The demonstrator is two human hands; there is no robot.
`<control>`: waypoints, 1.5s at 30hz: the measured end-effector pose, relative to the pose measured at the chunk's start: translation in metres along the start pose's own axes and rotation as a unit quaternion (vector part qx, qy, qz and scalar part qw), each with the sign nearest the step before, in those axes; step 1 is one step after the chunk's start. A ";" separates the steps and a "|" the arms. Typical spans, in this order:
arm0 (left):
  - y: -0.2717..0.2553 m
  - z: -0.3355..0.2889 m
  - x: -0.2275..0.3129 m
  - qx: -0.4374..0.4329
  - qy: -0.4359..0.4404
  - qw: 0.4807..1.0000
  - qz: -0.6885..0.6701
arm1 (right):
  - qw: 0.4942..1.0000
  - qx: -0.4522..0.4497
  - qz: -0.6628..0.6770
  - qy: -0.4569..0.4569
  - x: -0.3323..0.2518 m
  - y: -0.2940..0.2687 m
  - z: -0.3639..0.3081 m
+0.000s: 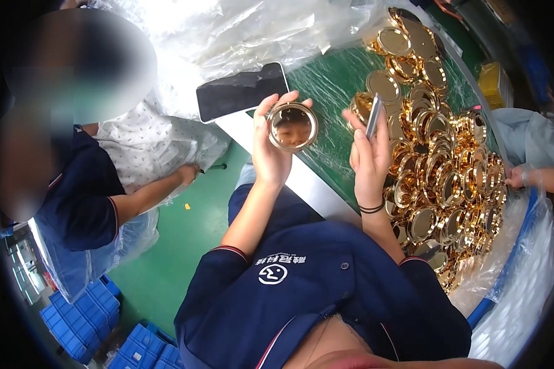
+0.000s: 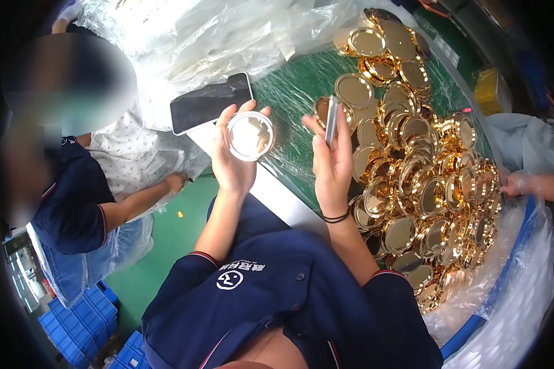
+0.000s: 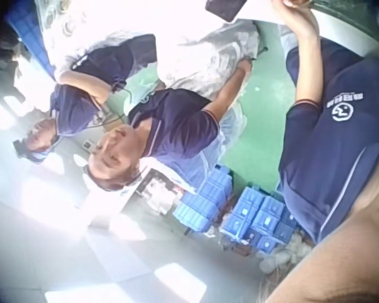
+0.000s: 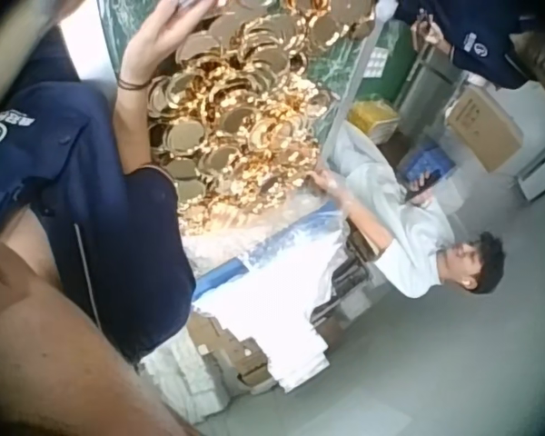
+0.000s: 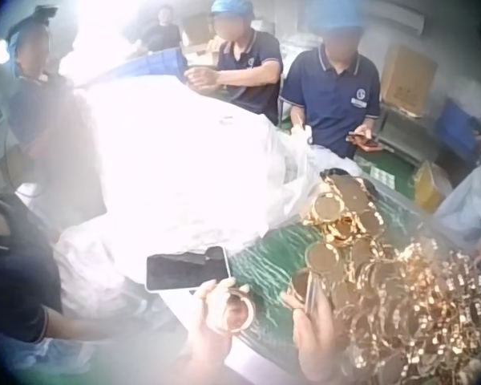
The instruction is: The person trims excess material from the edges of gold compact cases using a small hand tool and fits the case parts together by hand.
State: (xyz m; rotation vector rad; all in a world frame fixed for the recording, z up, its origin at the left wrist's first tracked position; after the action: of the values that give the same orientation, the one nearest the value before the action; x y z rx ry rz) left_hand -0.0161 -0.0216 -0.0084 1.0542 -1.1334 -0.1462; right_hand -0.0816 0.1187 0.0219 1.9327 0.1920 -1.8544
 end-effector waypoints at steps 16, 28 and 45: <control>0.004 0.001 0.010 -0.031 -0.054 0.997 -0.036 | 0.998 0.003 0.016 0.058 0.013 0.003 -0.007; 0.006 -0.001 0.008 -0.124 -0.080 0.989 0.014 | 0.996 -0.023 -0.049 0.068 0.019 0.009 -0.010; 0.009 -0.009 -0.002 -0.174 -0.041 0.972 0.151 | 0.998 0.005 -0.042 0.049 0.021 0.009 -0.010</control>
State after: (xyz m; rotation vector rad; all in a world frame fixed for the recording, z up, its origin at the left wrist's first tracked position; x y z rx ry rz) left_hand -0.0139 -0.0102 -0.0032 0.5618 -1.2764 -0.1405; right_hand -0.0677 0.1107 0.0035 2.0522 0.3006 -1.8184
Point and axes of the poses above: each hand's wrist, its own z-axis towards the middle knuckle, its own y-axis out of the palm, x = y × z, the point moved 2 cm from there along z, towards the middle knuckle, and after that the axes turned 1 degree about x, right-handed, at the moved point
